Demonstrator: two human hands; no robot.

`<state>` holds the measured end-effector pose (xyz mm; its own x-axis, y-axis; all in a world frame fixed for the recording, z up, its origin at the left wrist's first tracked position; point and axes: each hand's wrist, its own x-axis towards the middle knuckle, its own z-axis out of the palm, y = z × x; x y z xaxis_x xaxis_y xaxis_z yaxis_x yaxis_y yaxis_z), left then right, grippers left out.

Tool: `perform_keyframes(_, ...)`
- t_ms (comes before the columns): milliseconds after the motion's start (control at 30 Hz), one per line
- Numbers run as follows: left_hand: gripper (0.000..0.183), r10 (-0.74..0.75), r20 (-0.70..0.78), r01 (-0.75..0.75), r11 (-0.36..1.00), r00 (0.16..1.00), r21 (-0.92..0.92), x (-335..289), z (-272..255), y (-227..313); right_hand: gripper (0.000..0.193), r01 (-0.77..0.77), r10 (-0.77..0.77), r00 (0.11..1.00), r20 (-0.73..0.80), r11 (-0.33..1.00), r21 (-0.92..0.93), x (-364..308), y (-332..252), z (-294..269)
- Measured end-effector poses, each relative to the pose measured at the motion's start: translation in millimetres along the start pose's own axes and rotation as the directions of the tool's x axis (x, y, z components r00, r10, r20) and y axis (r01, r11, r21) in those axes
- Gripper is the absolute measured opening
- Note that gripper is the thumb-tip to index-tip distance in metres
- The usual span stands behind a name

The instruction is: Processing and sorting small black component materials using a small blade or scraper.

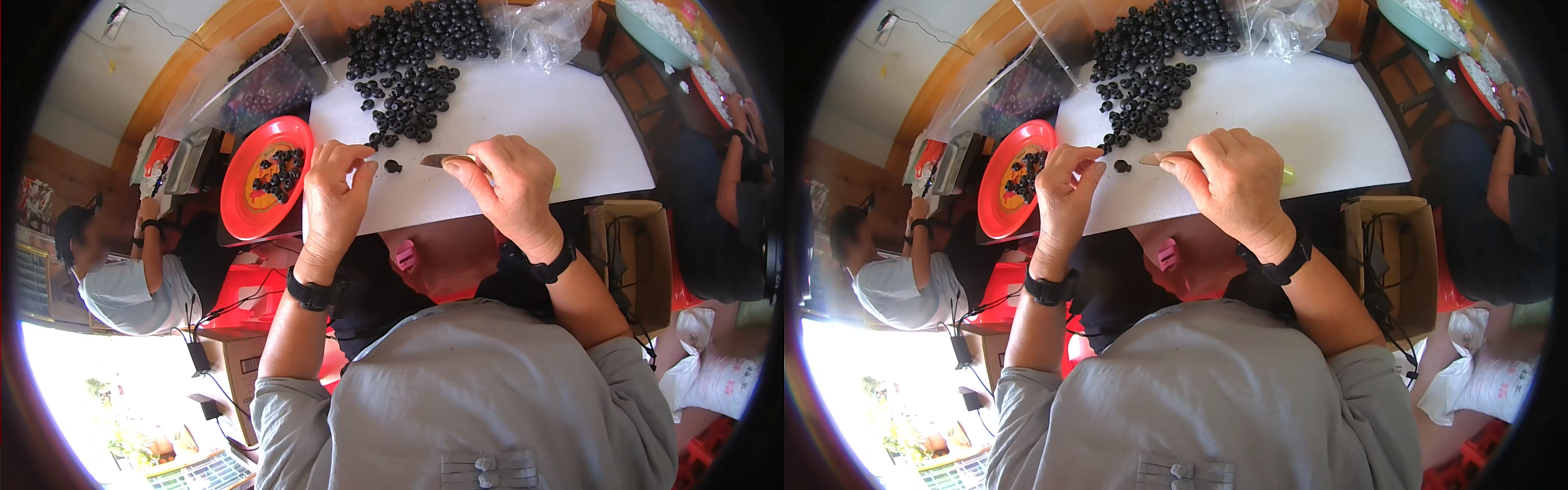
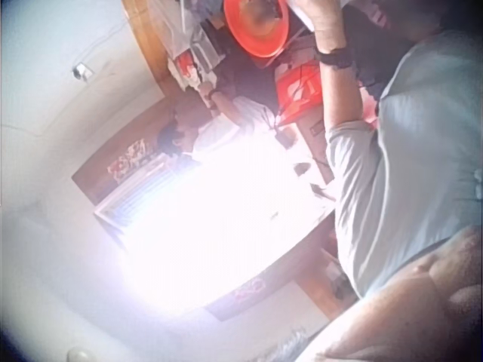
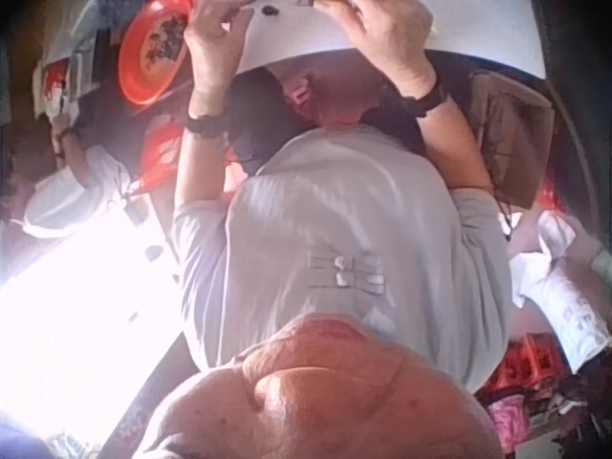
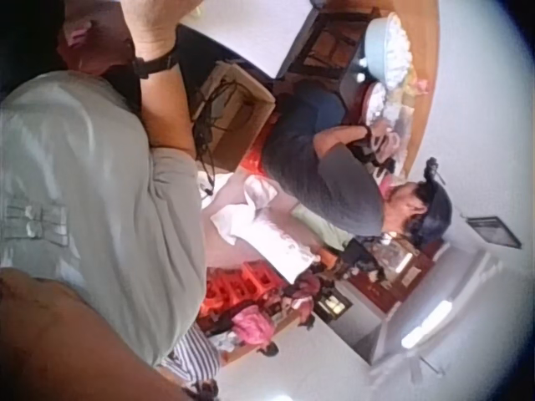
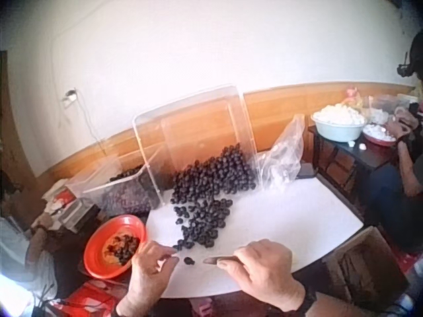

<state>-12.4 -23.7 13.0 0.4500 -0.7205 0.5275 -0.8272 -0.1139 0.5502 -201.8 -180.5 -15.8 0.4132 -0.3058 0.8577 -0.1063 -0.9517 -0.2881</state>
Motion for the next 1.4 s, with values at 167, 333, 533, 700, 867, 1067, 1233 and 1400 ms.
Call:
perform_keyframes(167, 0.009, -0.054, 0.030, 0.053, 0.998, 0.998, 0.039, -4, 12, 6, 0.025, -0.006, 0.006, 1.000, 0.016, 1.000, -0.008, -2, 2, 3)
perform_keyframes(333, 0.009, 0.001, 0.064, -0.004, 0.999, 0.998, 0.045, -3, 16, 1, 0.018, -0.009, 0.011, 0.999, 0.032, 0.999, -0.047, -4, 1, 5)
perform_keyframes(533, 0.014, 0.181, 0.072, -0.180, 0.983, 0.981, -0.016, 1, 18, 6, 0.015, 0.022, -0.009, 0.998, 0.065, 0.979, -0.204, -1, 5, -6)
perform_keyframes(700, 0.012, 0.189, -0.012, -0.186, 0.972, 0.982, 0.143, -2, 24, -3, 0.009, -0.066, 0.139, 0.976, 0.167, 0.922, -0.383, -2, 12, -12)
perform_keyframes(867, 0.011, 0.259, 0.017, -0.254, 0.928, 0.966, 0.273, 0, 28, 4, 0.006, -0.030, 0.158, 0.957, 0.244, 0.889, -0.456, -3, 8, -23)
perform_keyframes(1067, 0.013, 0.245, 0.088, -0.260, 0.888, 0.966, 0.379, 8, 29, 0, 0.008, 0.001, 0.159, 0.938, 0.308, 0.888, -0.460, 4, 5, -45)
perform_keyframes(1233, 0.016, 0.308, 0.154, -0.344, 0.840, 0.939, 0.420, 8, 32, -6, 0.010, -0.010, 0.151, 0.944, 0.294, 0.902, -0.431, 4, 3, -54)
perform_keyframes(1400, 0.021, 0.327, 0.184, -0.375, 0.813, 0.927, 0.444, 7, 28, -4, 0.010, -0.113, 0.180, 0.963, 0.200, 0.944, -0.309, 1, 5, -54)
